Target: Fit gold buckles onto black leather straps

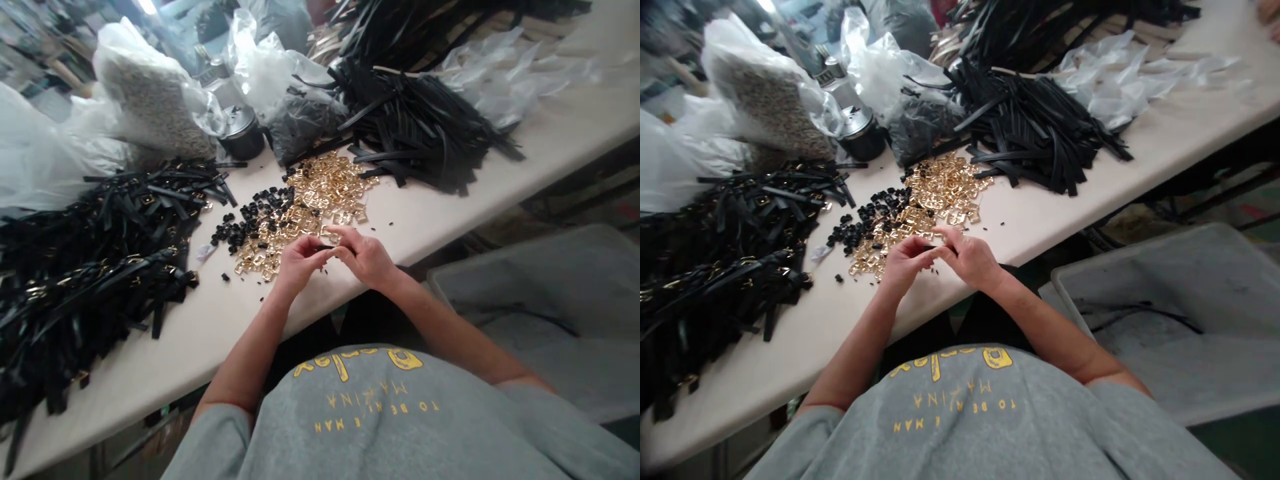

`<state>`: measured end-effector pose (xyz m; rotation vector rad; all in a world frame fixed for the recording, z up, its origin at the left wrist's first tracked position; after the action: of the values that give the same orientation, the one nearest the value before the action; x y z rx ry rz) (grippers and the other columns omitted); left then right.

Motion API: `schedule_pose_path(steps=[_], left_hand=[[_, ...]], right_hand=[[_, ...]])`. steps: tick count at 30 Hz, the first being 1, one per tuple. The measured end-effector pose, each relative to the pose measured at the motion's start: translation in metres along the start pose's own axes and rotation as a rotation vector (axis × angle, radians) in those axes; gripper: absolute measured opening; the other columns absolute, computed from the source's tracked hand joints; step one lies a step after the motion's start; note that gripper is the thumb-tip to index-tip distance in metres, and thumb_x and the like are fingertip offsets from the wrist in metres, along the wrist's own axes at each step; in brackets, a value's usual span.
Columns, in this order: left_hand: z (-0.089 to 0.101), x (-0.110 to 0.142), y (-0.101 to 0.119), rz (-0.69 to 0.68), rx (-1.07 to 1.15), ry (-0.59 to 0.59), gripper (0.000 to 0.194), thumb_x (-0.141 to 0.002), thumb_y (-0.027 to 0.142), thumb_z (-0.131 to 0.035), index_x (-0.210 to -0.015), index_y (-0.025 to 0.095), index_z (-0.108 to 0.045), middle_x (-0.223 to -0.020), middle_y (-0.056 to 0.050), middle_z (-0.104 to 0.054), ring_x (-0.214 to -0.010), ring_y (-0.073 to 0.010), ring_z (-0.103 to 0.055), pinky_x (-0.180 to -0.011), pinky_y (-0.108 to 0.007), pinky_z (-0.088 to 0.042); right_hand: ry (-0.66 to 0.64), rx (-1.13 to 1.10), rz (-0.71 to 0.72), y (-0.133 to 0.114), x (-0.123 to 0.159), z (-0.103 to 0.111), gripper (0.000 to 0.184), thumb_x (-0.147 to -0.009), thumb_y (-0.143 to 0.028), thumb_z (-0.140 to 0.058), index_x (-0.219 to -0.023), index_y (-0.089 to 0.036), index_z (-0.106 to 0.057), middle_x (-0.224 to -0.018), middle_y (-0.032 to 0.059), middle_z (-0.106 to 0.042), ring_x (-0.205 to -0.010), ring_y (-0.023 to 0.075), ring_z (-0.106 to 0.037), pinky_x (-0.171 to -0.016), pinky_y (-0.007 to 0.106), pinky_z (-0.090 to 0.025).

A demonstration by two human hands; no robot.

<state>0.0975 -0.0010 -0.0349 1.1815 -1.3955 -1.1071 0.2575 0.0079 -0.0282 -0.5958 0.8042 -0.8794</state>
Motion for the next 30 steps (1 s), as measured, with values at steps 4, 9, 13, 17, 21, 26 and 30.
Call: schedule_pose_path(steps=[4,9,13,17,21,26,30], left_hand=[[0.009,0.003,0.004,-0.06,-0.046,-0.002,0.032,-0.068,0.044,-0.083,-0.073,0.018,-0.065,-0.058,0.003,-0.062,-0.051,-0.0095,-0.054,-0.051,-0.022,-0.045],[0.015,0.013,0.001,-0.081,-0.071,0.035,0.028,-0.073,0.043,-0.079,-0.074,0.019,-0.065,-0.059,0.002,-0.061,-0.053,-0.0101,-0.054,-0.054,-0.023,-0.045],[0.03,0.026,-0.002,-0.06,-0.138,0.05,0.022,-0.074,0.037,-0.078,-0.074,0.019,-0.067,-0.061,0.001,-0.062,-0.055,-0.011,-0.054,-0.055,-0.024,-0.044],[0.084,0.036,0.006,-0.081,-0.259,0.233,0.018,-0.075,0.035,-0.077,-0.075,0.019,-0.069,-0.061,0.001,-0.062,-0.055,-0.0113,-0.054,-0.054,-0.023,-0.041],[0.132,0.034,0.025,-0.171,-0.589,0.352,0.014,-0.074,0.033,-0.078,-0.077,0.021,-0.074,-0.07,-0.001,-0.066,-0.059,-0.0126,-0.055,-0.058,-0.024,-0.041],[0.125,0.009,0.036,-0.178,-1.071,0.164,0.012,-0.071,0.028,-0.08,-0.082,0.025,-0.078,-0.081,-0.003,-0.066,-0.064,-0.0164,-0.056,-0.064,-0.029,-0.04],[0.112,-0.005,0.036,-0.13,-1.286,0.095,0.004,-0.074,0.028,-0.077,-0.072,0.024,-0.077,-0.075,-0.004,-0.063,-0.065,-0.0191,-0.054,-0.065,-0.032,-0.037]], right_hand=[[-0.126,-0.02,-0.022,0.002,-0.005,0.003,0.029,-0.095,-0.042,-0.055,-0.081,-0.019,-0.066,-0.071,0.0022,-0.067,-0.064,0.0152,-0.058,-0.064,0.027,-0.041],[-0.289,-0.067,-0.1,0.0,-0.003,0.004,0.027,-0.094,-0.035,-0.053,-0.072,-0.021,-0.057,-0.059,-0.0016,-0.058,-0.053,0.0132,-0.052,-0.058,0.026,-0.039],[-0.283,-0.001,-0.047,0.001,-0.001,-0.003,0.02,-0.092,-0.03,-0.054,-0.074,-0.021,-0.059,-0.066,0.0006,-0.061,-0.062,0.0154,-0.055,-0.062,0.028,-0.04],[-0.186,0.003,-0.088,0.008,-0.001,-0.008,0.019,-0.09,-0.03,-0.054,-0.075,-0.02,-0.061,-0.065,0.0,-0.06,-0.06,0.0146,-0.053,-0.06,0.027,-0.039],[-0.098,-0.074,-0.157,0.013,0.0,-0.009,0.025,-0.088,-0.038,-0.059,-0.071,-0.019,-0.06,-0.059,-0.002,-0.056,-0.055,0.0125,-0.048,-0.056,0.026,-0.035],[-0.074,-0.098,-0.16,0.013,0.002,-0.011,0.026,-0.087,-0.04,-0.06,-0.072,-0.018,-0.063,-0.06,-0.002,-0.057,-0.056,0.0119,-0.048,-0.057,0.026,-0.035],[-0.073,-0.088,-0.14,0.015,0.004,-0.011,0.025,-0.088,-0.039,-0.06,-0.076,-0.018,-0.065,-0.066,-0.0006,-0.062,-0.061,0.0131,-0.053,-0.061,0.026,-0.038]])
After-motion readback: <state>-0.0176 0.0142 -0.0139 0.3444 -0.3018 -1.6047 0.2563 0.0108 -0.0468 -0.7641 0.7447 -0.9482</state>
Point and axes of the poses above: each hand's wrist, its own x-axis away from the middle knuckle, its own z-axis out of the back of the hand, y = z × x, the point moved 3 cm from there along -x, towards the middle knuckle
